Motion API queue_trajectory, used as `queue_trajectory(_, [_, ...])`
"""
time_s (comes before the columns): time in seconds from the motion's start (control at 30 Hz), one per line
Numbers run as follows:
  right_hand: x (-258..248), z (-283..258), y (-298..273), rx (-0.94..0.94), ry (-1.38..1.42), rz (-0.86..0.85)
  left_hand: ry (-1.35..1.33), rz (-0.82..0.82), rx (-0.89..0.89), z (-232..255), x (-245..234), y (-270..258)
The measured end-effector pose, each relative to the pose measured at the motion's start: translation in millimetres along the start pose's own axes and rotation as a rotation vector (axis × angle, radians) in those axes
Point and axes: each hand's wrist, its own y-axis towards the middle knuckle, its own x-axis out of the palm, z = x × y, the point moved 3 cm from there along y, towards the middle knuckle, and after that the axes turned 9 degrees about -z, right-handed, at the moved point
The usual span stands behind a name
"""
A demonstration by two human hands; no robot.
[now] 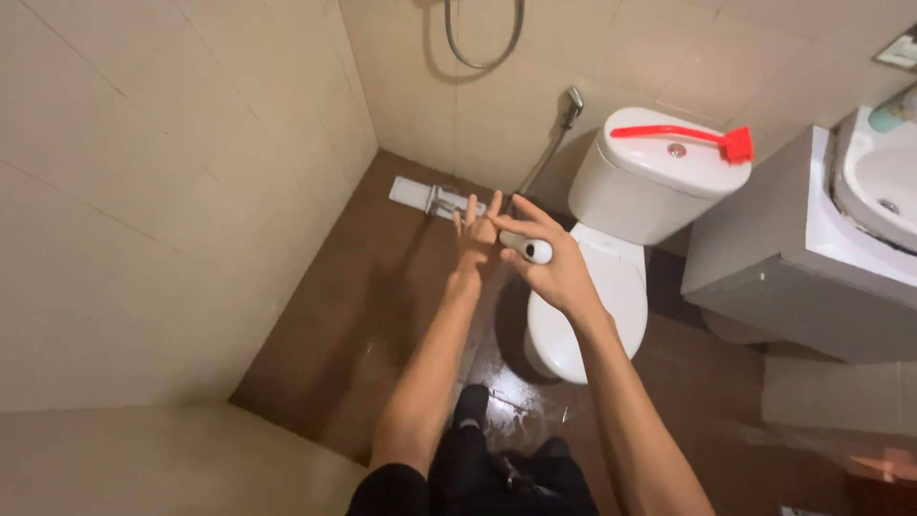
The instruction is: The person mops the bathroom floor around the toilet and sink using a flat mop. They then lift the mop and wipe down the handle with their hands.
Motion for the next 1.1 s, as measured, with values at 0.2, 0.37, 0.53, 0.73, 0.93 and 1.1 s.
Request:
queue_trajectory(0.2, [-8.2, -20.0, 2.1, 0.006, -0.006, 0.030, -0.046, 0.074, 0.086, -14.6, 24.3, 9.9])
queue_trajectory(0.37, [-1.5, -9.2, 1.6, 0.009, 0.019, 0.046, 0.014, -0.028, -0.001, -9.1, 17.8, 12.0])
queue_trajectory(0.53, [1.7, -5.5, 7.6, 0.041, 0.091, 0.062, 0.033, -0.123, -0.066, 4.4, -7.9, 5.1])
queue_trajectory(0.73, [22.1, 23.1, 12.4, -0.011, 0.056, 0.070, -0.030, -0.052, -0.027, -34.3, 19.5, 14.8])
queue_trajectory(0.93, [47.8, 48.9, 15.4, -0.062, 0.044, 0.099, -0.120, -0.136, -0.198, -53.4, 24.3, 19.3])
queue_trajectory(1.1, [48.9, 59.9, 9.9, 0.003, 0.001, 0.102, -0.145, -0.171, -0.237, -74.8, 60.5, 39.3])
